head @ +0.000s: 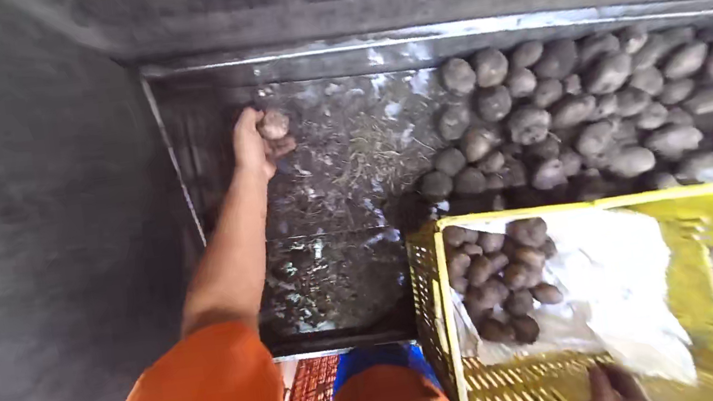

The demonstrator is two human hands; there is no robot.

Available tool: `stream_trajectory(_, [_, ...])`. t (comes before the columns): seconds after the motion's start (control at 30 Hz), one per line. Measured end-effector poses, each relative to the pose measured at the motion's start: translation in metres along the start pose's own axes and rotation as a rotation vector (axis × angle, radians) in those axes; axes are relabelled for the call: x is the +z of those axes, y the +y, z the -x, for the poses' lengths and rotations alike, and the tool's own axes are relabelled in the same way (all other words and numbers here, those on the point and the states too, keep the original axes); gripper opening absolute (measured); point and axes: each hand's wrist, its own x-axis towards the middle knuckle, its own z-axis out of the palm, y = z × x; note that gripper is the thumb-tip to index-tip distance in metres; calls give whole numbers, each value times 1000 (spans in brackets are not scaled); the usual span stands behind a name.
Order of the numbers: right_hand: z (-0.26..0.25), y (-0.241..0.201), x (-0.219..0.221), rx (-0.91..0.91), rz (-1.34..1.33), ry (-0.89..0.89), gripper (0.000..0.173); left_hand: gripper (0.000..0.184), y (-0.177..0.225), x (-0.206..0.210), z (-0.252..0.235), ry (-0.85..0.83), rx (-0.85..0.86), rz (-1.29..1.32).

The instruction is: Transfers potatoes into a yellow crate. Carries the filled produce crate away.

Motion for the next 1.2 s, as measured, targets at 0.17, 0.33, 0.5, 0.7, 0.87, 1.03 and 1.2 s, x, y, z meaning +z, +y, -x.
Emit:
stream_trajectory(0.17, [-9,-36,-10,-63,-502,137,26,29,-57,113,77,-342,-134,-77])
stream_trajectory(0.33, [-74,-194,-24,-605,-572,26,28,50,-92,222,128,-789,373,-1359])
stream_trajectory(0.5, [-151,-342,21,-639,59,-342,44,70,-108,232,150,-703,323,-1691])
stream_trajectory(0.7, [-148,-383,62,-459,497,-388,66,65,-109,134,106,-716,122,-640])
stream_trajectory(0.87, [-157,-383,70,-484,527,-453,62,98,-113,66,127,-899,-170,452])
stream_trajectory(1.03, [-163,-366,53,-665,15,-315,68,88,-103,63,151,-833,-9,357])
stream_trajectory(1.2, [-104,-299,21,-680,-1163,-544,65,71,-86,77,195,-917,30,287])
